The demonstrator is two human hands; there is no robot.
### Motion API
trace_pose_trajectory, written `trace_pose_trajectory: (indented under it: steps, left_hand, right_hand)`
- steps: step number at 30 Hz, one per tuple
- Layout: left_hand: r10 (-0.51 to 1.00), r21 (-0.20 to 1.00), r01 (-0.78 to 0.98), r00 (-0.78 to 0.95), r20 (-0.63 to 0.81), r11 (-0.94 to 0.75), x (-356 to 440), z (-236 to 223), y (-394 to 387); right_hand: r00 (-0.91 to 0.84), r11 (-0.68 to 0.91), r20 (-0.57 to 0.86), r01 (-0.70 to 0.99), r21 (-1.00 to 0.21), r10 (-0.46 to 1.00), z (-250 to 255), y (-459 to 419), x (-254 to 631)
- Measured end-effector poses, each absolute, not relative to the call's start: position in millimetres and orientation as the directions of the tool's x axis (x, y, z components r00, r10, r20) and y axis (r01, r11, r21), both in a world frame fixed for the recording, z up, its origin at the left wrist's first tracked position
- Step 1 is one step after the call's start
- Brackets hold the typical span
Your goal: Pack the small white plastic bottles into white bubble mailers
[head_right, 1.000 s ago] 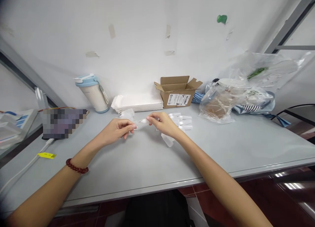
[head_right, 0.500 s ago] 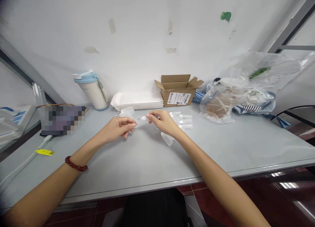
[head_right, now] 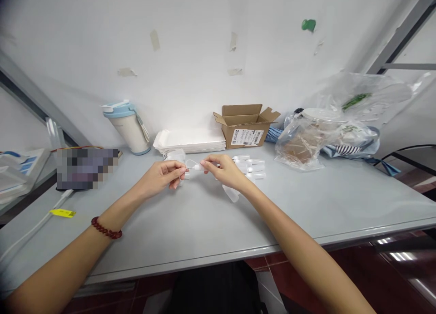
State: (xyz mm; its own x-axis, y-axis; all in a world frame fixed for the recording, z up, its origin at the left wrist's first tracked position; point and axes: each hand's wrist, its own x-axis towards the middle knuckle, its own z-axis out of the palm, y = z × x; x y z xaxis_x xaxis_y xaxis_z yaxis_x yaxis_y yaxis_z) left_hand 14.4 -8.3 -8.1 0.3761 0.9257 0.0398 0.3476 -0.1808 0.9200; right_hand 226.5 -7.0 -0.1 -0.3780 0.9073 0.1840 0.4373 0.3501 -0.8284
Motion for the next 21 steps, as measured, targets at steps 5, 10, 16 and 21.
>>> trace_pose_trajectory:
  steps: [5, 10, 16, 21]
  left_hand:
    - [0.926, 0.915, 0.361, 0.376, 0.035, -0.181, 14.5, -8.1, -9.3]
    - [0.923, 0.904, 0.371, 0.379, 0.061, -0.212, 14.6, -4.7, -12.0]
    - [0.929, 0.893, 0.379, 0.356, 0.1, -0.241, 17.2, -4.2, -14.8]
    - [0.931, 0.87, 0.398, 0.328, 0.162, -0.292, 19.0, -10.6, -15.3]
  right_hand:
    - [-0.384, 0.359, 0.193, 0.428, -0.829, 0.903, -1.5, -6.6, 226.3]
    - [-0.396, 0.37, 0.196, 0.429, -0.824, 0.897, -4.7, -4.7, 225.6]
    - [-0.386, 0.388, 0.227, 0.415, -0.823, 0.894, -12.2, -3.0, 220.1]
    - [-0.371, 0.396, 0.245, 0.415, -0.819, 0.896, -17.0, -5.1, 214.8]
